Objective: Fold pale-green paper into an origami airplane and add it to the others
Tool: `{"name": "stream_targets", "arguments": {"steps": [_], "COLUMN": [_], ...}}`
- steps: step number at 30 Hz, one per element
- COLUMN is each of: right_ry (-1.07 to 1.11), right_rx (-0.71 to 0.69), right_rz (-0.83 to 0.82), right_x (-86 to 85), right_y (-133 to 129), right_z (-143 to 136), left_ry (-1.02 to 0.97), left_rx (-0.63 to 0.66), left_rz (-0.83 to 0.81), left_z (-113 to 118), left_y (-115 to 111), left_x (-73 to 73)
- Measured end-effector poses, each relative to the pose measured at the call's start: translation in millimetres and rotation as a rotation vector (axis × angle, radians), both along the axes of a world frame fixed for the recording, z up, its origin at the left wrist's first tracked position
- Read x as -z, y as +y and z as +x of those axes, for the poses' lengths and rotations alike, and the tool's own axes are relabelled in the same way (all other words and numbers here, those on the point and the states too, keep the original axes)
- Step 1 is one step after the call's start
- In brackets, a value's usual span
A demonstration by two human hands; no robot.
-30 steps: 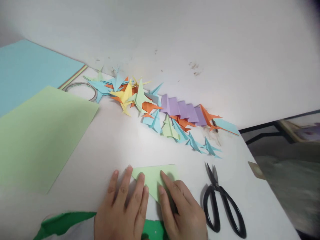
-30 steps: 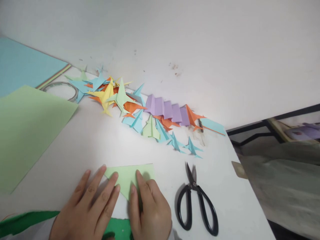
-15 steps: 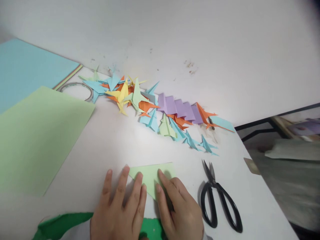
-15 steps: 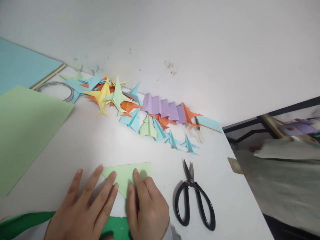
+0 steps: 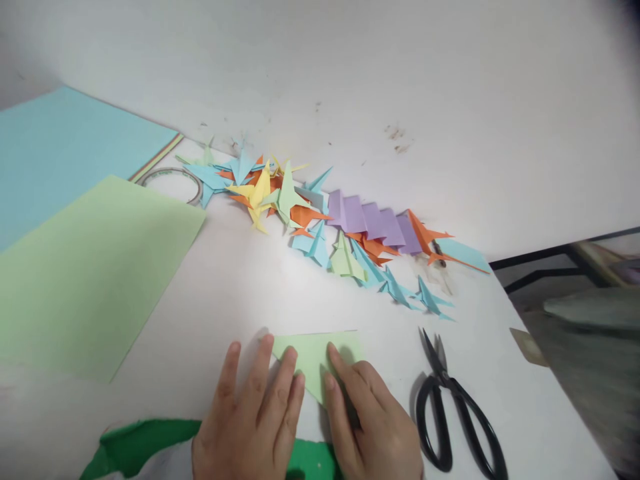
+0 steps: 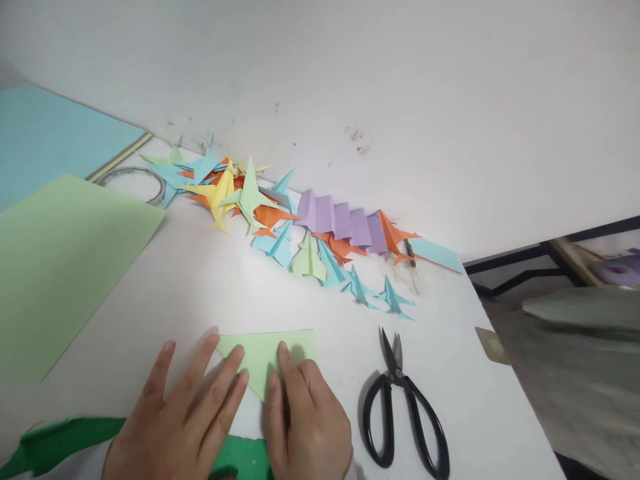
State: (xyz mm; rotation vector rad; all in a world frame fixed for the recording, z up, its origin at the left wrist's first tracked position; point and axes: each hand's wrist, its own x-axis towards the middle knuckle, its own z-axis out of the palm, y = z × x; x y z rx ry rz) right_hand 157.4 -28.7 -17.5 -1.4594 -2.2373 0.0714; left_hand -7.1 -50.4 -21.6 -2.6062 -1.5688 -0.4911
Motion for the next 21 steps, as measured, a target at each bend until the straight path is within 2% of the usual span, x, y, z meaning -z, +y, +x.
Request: {"name": "stream_targets", "arguments": {"steps": [10, 16, 21], "right_ry": [-0.010, 0.065, 0.111], "right_rx": [0.003, 0.053, 0.083], "right_rz": [-0.011, -0.002, 0.048], "right_x": [0.8, 2.8, 2.2], "right_y": [-0.2, -2.2, 0.0], "right_z": [0.2, -4.8, -10.0], "left_ry": [-0.010, -0.003, -0.017], "left_rx": [-0.034, 0.018, 0.012], "left_rz": [-0.006, 0.003, 0.016], "left_z": [0.9, -2.8, -4.6], "left_y": [-2.0, -0.4, 2.7], "left_x": [7.7, 4.4, 1.1]}}
